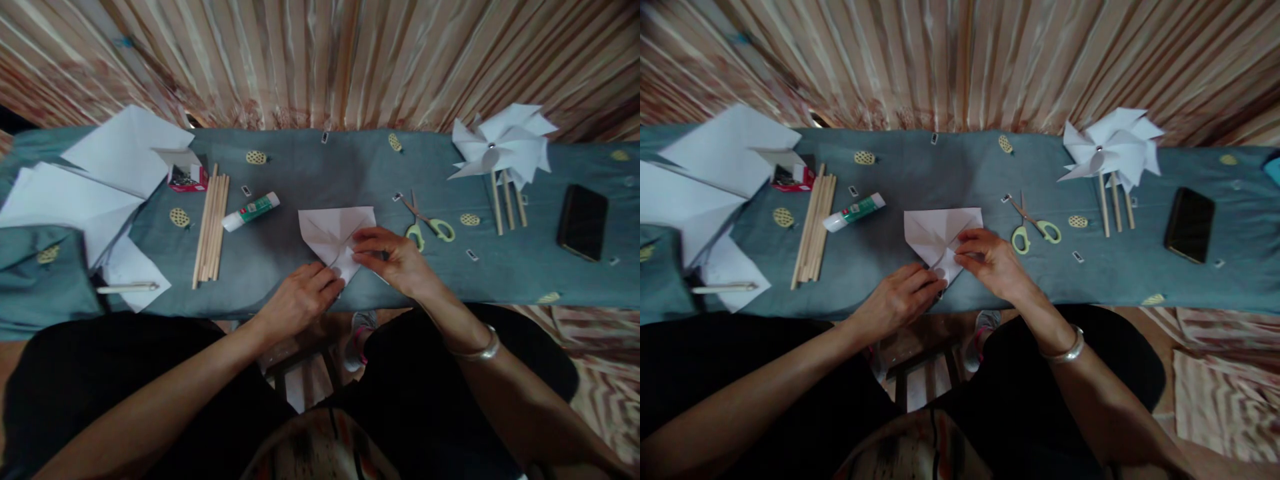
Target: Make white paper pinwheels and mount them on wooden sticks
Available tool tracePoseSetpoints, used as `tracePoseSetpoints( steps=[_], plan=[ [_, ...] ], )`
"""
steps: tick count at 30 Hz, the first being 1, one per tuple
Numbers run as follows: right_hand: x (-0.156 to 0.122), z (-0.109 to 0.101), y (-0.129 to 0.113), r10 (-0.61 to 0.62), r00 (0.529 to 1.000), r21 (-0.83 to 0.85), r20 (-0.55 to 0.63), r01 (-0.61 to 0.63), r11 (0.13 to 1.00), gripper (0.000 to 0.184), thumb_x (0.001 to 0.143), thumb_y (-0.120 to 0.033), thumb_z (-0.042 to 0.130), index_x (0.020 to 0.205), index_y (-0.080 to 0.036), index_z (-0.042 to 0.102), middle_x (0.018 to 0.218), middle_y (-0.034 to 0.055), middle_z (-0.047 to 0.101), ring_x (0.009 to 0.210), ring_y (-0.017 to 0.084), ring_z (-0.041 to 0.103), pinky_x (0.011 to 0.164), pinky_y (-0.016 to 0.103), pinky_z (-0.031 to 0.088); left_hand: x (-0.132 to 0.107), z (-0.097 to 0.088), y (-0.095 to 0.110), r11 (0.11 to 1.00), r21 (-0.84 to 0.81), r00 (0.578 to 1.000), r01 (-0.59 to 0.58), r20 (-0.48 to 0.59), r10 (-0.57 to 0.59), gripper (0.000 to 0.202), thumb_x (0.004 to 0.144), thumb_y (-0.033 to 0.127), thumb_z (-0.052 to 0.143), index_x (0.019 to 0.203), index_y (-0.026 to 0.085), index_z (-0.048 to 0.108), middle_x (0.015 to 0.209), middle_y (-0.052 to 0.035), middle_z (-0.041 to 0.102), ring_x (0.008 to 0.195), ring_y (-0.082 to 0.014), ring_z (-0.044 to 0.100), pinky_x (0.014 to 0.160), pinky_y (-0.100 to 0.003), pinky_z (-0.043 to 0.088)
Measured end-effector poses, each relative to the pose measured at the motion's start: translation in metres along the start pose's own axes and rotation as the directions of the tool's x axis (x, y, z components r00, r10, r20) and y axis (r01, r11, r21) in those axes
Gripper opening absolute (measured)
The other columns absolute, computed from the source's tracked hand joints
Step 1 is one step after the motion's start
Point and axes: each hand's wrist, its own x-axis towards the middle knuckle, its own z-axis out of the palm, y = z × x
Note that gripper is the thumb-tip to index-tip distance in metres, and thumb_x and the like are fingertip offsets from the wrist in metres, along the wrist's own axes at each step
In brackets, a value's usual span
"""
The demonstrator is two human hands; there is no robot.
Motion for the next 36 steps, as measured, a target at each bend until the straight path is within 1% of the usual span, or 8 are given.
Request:
tracePoseSetpoints(
  steps=[3, 6, 11, 21, 27, 36],
  plan=[
    [0.000, 0.003, -0.001, -0.024, 0.999, -0.101, -0.025, 0.021, 0.995, 0.006, 0.078, -0.024, 0.067, 0.075, -0.024, 0.071, 0.104, 0.0047, 0.067, 0.101, 0.022, 0.063, 0.092, 0.040, 0.047, 0.000, 0.000, 0.000, 1.000, 0.003, 1.000, -0.002, 0.014, 0.002, 0.021, 0.094, 0.016, 0.046, 0.110, 0.013, 0.058, 0.100, -0.0100, 0.062, 0.088, -0.0200, 0.056, 0.075, -0.033, 0.050],
    [0.001, 0.004, -0.003, -0.052, 0.998, -0.183, -0.042, 0.043, 0.982, 0.006, 0.077, -0.021, 0.066, 0.072, -0.023, 0.069, 0.105, 0.0056, 0.067, 0.101, 0.023, 0.062, 0.091, 0.040, 0.048, 0.000, 0.000, 0.000, 1.000, 0.001, 1.000, -0.003, 0.004, 0.003, 0.021, 0.094, 0.016, 0.046, 0.111, 0.012, 0.058, 0.100, -0.0100, 0.062, 0.088, -0.0199, 0.055, 0.073, -0.033, 0.050],
    [0.002, 0.006, -0.006, -0.064, 0.997, -0.268, -0.048, 0.049, 0.962, 0.008, 0.074, -0.017, 0.066, 0.069, -0.021, 0.067, 0.103, 0.0070, 0.067, 0.097, 0.023, 0.063, 0.090, 0.040, 0.048, 0.000, 0.001, -0.001, 1.000, 0.013, 1.000, -0.008, 0.001, 0.008, 0.021, 0.093, 0.016, 0.046, 0.109, 0.012, 0.058, 0.099, -0.0092, 0.062, 0.085, -0.0196, 0.053, 0.072, -0.032, 0.051],
    [0.004, 0.009, -0.010, -0.047, 0.998, -0.296, -0.052, 0.030, 0.955, 0.009, 0.074, -0.015, 0.065, 0.067, -0.021, 0.065, 0.100, 0.0067, 0.067, 0.096, 0.023, 0.062, 0.089, 0.039, 0.048, 0.000, 0.001, 0.000, 1.000, 0.018, 1.000, -0.009, -0.007, 0.009, 0.019, 0.093, 0.017, 0.047, 0.108, 0.011, 0.058, 0.099, -0.0087, 0.061, 0.084, -0.0194, 0.052, 0.071, -0.032, 0.051],
    [0.005, 0.010, -0.011, -0.063, 0.996, -0.323, -0.056, 0.041, 0.946, 0.012, 0.074, -0.013, 0.063, 0.065, -0.021, 0.065, 0.097, 0.0058, 0.067, 0.094, 0.022, 0.062, 0.087, 0.038, 0.049, 0.001, 0.000, 0.000, 1.000, 0.017, 1.000, -0.004, -0.004, 0.004, 0.018, 0.092, 0.016, 0.048, 0.105, 0.011, 0.059, 0.097, -0.0086, 0.062, 0.082, -0.0191, 0.052, 0.070, -0.031, 0.051],
    [0.004, 0.012, -0.011, -0.085, 0.994, -0.351, -0.064, 0.058, 0.935, 0.011, 0.075, -0.014, 0.062, 0.066, -0.020, 0.065, 0.098, 0.0068, 0.066, 0.094, 0.023, 0.062, 0.087, 0.040, 0.050, 0.000, 0.000, 0.000, 1.000, 0.027, 1.000, -0.001, 0.006, 0.000, 0.020, 0.093, 0.017, 0.048, 0.108, 0.011, 0.059, 0.099, -0.0086, 0.061, 0.084, -0.0192, 0.052, 0.072, -0.032, 0.051]
  ],
)
